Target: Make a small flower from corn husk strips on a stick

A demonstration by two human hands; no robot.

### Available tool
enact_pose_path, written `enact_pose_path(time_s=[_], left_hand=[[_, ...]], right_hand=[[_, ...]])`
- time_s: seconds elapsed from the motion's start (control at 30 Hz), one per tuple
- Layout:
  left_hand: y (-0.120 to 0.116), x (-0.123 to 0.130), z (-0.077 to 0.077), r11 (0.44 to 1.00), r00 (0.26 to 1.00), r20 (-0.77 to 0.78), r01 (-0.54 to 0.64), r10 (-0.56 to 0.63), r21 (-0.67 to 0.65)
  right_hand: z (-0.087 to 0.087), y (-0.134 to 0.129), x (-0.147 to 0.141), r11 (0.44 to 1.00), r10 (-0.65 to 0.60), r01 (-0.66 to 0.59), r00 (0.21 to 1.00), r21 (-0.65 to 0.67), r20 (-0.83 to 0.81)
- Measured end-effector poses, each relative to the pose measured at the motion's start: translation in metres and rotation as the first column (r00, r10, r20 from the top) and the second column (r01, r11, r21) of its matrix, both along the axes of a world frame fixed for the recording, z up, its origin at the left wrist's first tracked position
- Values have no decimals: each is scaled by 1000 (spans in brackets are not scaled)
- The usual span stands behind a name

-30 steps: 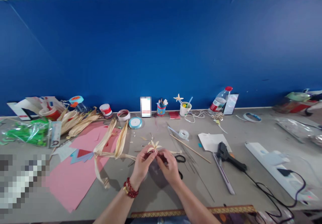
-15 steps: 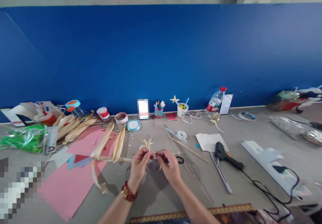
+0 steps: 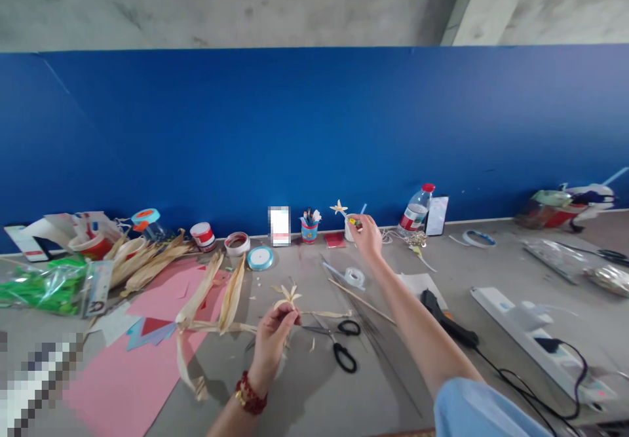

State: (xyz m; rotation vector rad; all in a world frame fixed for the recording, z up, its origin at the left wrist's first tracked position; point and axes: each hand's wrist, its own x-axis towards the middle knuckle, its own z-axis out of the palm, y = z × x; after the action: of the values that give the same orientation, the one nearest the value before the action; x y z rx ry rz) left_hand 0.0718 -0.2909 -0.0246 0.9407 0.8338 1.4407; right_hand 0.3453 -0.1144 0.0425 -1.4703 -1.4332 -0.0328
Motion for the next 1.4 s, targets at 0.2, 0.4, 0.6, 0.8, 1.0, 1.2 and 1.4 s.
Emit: enact_pose_path(time_s=[0.2, 0.4, 0.6, 0.8, 1.0, 1.2, 1.4], left_hand=[[4, -2, -3, 999, 1000, -19, -17, 18, 37], [5, -7, -2, 997, 998, -28, -62, 63, 40], [3, -12, 29, 989, 989, 7, -146, 146, 34], [-1, 0, 79, 984, 990, -47, -124, 131, 130], [1, 19, 83, 983, 990, 49, -134, 129, 129], [-2, 26, 80, 984, 986, 83, -152, 145, 95], [-1, 29, 76, 987, 981, 140, -147, 138, 59]], right_hand=[[8, 15, 0, 998, -11, 8, 999, 62, 39], [62, -33, -17, 981, 117, -118, 993, 151, 17], [37, -151, -90, 839, 535, -539, 794, 72, -287], [1, -191, -137, 741, 590, -670, 612, 51, -526], [5, -186, -135, 754, 567, -654, 594, 68, -570], [2, -192, -135, 725, 520, -684, 462, 85, -719], [6, -192, -134, 747, 497, -658, 454, 98, -740]])
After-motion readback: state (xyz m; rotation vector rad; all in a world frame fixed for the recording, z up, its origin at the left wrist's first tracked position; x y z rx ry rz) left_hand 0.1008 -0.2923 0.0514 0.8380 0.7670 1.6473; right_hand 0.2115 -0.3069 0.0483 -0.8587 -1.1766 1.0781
